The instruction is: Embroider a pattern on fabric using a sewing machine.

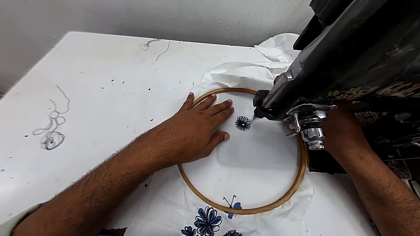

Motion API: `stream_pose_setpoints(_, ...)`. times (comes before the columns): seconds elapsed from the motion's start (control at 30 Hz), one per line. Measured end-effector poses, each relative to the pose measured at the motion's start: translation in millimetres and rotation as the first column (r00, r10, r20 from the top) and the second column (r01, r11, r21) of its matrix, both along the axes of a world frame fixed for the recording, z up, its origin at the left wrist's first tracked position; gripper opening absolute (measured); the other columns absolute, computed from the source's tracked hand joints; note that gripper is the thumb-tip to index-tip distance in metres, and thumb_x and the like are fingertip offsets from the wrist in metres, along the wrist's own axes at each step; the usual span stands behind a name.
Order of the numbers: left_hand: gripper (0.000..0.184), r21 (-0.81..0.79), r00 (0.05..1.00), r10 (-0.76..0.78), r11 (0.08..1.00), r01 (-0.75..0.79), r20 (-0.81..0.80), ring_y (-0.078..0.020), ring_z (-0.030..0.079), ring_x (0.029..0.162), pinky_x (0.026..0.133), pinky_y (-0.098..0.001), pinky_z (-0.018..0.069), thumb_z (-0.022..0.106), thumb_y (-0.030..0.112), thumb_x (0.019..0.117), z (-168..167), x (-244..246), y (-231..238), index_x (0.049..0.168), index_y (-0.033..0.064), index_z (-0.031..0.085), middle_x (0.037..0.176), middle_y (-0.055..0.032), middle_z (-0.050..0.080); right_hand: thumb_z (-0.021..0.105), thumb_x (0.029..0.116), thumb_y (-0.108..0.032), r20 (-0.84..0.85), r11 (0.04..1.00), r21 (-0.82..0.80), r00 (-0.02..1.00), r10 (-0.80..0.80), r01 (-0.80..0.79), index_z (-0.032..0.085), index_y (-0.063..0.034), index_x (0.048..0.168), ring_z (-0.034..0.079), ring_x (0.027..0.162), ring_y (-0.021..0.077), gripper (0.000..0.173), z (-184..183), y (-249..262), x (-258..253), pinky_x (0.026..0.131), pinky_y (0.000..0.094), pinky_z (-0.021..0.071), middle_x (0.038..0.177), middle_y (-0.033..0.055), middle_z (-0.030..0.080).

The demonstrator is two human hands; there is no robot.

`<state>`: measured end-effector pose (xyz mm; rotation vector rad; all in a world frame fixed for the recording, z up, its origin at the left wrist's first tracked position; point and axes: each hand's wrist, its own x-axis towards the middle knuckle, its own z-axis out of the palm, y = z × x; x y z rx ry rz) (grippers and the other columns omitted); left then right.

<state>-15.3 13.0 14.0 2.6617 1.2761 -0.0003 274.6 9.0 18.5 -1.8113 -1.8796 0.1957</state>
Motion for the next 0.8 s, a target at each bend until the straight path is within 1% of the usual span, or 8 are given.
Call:
stream_pose_setpoints(0.1, 0.064, -0.014, 1.0, -0.002, 1.0, 0.001, -0.014, -0.0275, 0.019, 0.158, 0.122, -0.0704, 0.0131, 0.028, 0.053, 0.1075, 2.0, 1.1, -3.1, 0.162, 0.0206, 0.036, 0.17, 0.0033, 0.027, 0.078, 0.0848, -0.014, -0.003, 0.999, -0.041, 0.999, -0.033, 0.033, 0.063, -0.0085, 0.08, 0.058, 0.07, 0.018, 0.016, 3.0, -2.9, -2.2, 0.064, 0.0447, 0.0455, 0.076, 0.0062, 0.06)
stream_pose_setpoints(0.17, 0.064, -0.023, 1.0, -0.001, 1.0, 0.001, -0.013, -0.0275, 0.022, 0.158, 0.121, -0.0707, 0.0145, 0.031, 0.053, 0.1072, 3.8, -0.7, -3.1, 0.161, 0.0202, 0.037, 0.169, 0.003, 0.028, 0.077, 0.0835, -0.011, -0.009, 0.999, -0.028, 1.0, -0.021, 0.021, 0.063, -0.0062, 0.081, 0.058, 0.072, 0.0197, 0.015, 3.3, -5.2, -4.5, 0.065, 0.0461, 0.0456, 0.077, 0.0084, 0.06)
stream_pose_setpoints(0.3, 0.064, -0.01, 1.0, 0.01, 1.0, -0.01, 0.014, -0.0279, 0.023, 0.157, 0.12, -0.0716, 0.0142, 0.031, 0.054, 0.1067, 0.9, -1.8, 0.2, 0.161, 0.0204, 0.039, 0.169, 0.0035, 0.03, 0.072, 0.0832, -0.019, -0.001, 0.997, 0.058, 0.999, 0.047, -0.047, 0.064, -0.0059, 0.084, 0.059, 0.074, 0.0186, 0.015, -3.3, -0.2, 1.4, 0.066, 0.0448, 0.0458, 0.079, 0.0081, 0.061)
stream_pose_setpoints(0.4, 0.064, -0.014, 1.0, 0.005, 1.0, -0.005, 0.0, -0.0277, 0.02, 0.158, 0.121, -0.0706, 0.0124, 0.029, 0.053, 0.1074, 1.4, 1.3, -1.1, 0.161, 0.0197, 0.037, 0.17, 0.003, 0.028, 0.075, 0.0859, -0.017, -0.011, 1.0, 0.004, 1.0, 0.018, -0.018, 0.063, -0.0075, 0.083, 0.057, 0.072, 0.0154, 0.016, 2.1, -1.5, 0.7, 0.066, 0.0417, 0.0459, 0.077, 0.0052, 0.059)
stream_pose_setpoints(0.47, 0.064, -0.017, 1.0, -0.003, 1.0, 0.003, -0.013, -0.028, 0.02, 0.158, 0.121, -0.0705, 0.0131, 0.029, 0.053, 0.1075, 2.1, 1.0, -2.5, 0.162, 0.0196, 0.036, 0.17, 0.0027, 0.028, 0.077, 0.0849, -0.014, -0.014, 0.999, -0.042, 1.0, -0.02, 0.019, 0.063, -0.0078, 0.081, 0.057, 0.07, 0.0165, 0.015, 4.8, -3.5, -2.1, 0.064, 0.0433, 0.0455, 0.076, 0.0057, 0.059)
stream_pose_setpoints(0.63, 0.064, -0.027, 1.0, 0.001, 1.0, -0.001, -0.003, -0.0287, 0.022, 0.157, 0.12, -0.0724, 0.014, 0.032, 0.053, 0.1067, 2.8, -2.0, 1.3, 0.161, 0.0195, 0.038, 0.169, 0.0032, 0.029, 0.075, 0.0823, -0.013, -0.033, 1.0, -0.001, 0.999, -0.002, 0.002, 0.063, -0.0051, 0.085, 0.059, 0.074, 0.0181, 0.014, 0.6, -3.1, -2.9, 0.066, 0.0439, 0.0459, 0.079, 0.0076, 0.06)
stream_pose_setpoints(0.73, 0.064, -0.008, 1.0, -0.002, 1.0, 0.002, 0.008, -0.0289, 0.021, 0.158, 0.12, -0.0719, 0.0129, 0.03, 0.053, 0.1071, 0.8, -0.1, 0.7, 0.161, 0.0189, 0.038, 0.169, 0.0026, 0.029, 0.075, 0.0861, -0.015, -0.013, 1.0, -0.011, 1.0, 0.004, -0.004, 0.064, -0.0066, 0.083, 0.058, 0.072, 0.018, 0.014, 0.7, -0.3, 0.3, 0.065, 0.0446, 0.0458, 0.077, 0.0071, 0.061)
stream_pose_setpoints(0.8, 0.064, -0.001, 1.0, -0.012, 1.0, 0.012, 0.003, -0.0287, 0.022, 0.158, 0.121, -0.0714, 0.0132, 0.029, 0.053, 0.1072, 0.8, 1.0, -1.2, 0.161, 0.0188, 0.038, 0.169, 0.0024, 0.029, 0.077, 0.0853, -0.017, -0.004, 1.0, -0.027, 1.0, -0.005, 0.005, 0.065, -0.0097, 0.08, 0.058, 0.069, 0.0159, 0.015, -0.7, 1.3, 3.0, 0.063, 0.0433, 0.0468, 0.075, 0.0041, 0.061)
